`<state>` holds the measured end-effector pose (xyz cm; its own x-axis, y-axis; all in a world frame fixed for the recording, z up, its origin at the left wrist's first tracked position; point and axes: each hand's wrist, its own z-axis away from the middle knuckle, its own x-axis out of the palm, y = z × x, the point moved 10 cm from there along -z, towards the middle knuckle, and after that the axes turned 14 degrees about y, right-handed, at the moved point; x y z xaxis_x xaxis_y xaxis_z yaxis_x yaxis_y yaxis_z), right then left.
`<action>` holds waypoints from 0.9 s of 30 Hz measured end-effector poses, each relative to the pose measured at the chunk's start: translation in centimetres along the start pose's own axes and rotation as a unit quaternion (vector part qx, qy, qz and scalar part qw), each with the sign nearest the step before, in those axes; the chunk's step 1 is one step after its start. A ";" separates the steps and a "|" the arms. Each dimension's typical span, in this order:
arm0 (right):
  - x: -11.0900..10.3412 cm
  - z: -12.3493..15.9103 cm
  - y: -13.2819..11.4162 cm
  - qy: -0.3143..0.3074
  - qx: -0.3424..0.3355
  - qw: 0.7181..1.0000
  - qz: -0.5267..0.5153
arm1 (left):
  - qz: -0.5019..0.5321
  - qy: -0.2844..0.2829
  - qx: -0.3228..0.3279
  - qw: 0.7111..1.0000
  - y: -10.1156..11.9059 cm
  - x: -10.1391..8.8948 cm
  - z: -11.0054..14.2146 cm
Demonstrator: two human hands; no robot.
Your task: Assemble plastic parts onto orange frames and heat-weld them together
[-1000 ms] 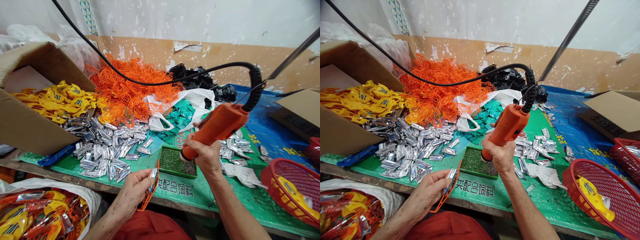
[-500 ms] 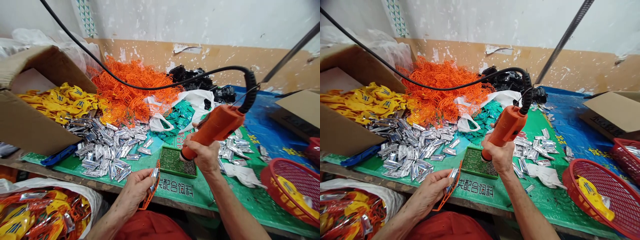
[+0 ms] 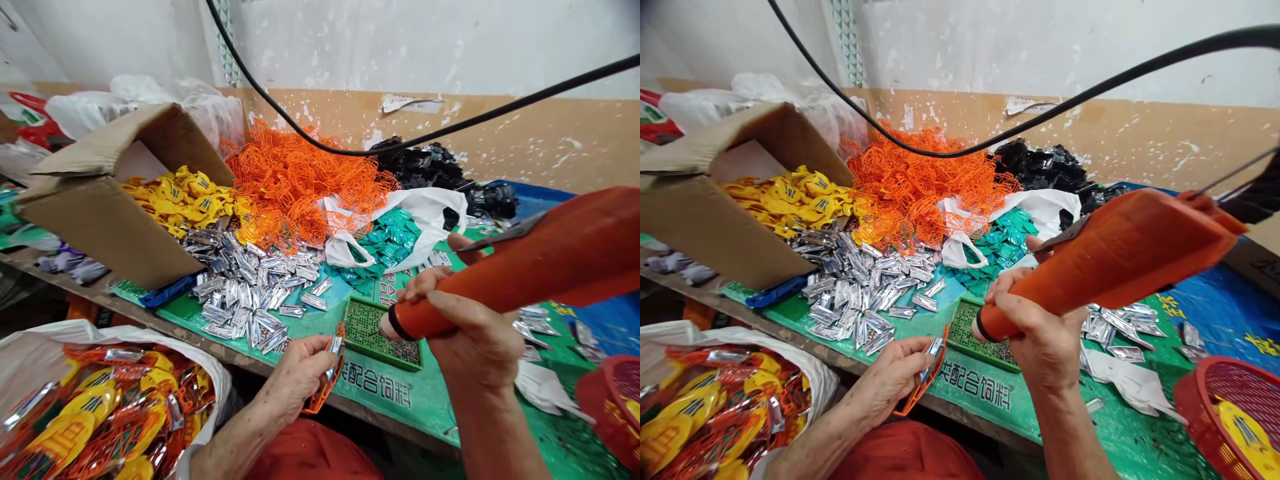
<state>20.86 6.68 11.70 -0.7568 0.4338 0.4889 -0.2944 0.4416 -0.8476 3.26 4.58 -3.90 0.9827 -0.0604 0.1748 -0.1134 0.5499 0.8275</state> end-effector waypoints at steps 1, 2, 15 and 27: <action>0.6 0.5 0.1 -0.009 0.008 1.000 -0.006 | 0.007 0.001 -0.001 1.000 0.1 0.0 0.0; 1.1 1.0 0.2 -0.017 0.015 1.000 -0.011 | 0.015 0.002 -0.003 1.000 0.2 0.1 0.0; 3.3 2.5 2.6 -0.034 0.043 0.998 0.013 | 0.038 -0.020 -0.001 0.999 0.0 0.3 -0.2; 3.4 2.4 3.2 -0.044 0.049 0.998 0.019 | 0.019 -0.010 0.006 1.000 0.3 0.2 0.0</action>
<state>15.96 7.68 10.18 -0.8150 0.3764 0.4405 -0.3174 0.3461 -0.8829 3.39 4.72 -3.63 0.9745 -0.0558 0.2174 -0.1534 0.5417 0.8265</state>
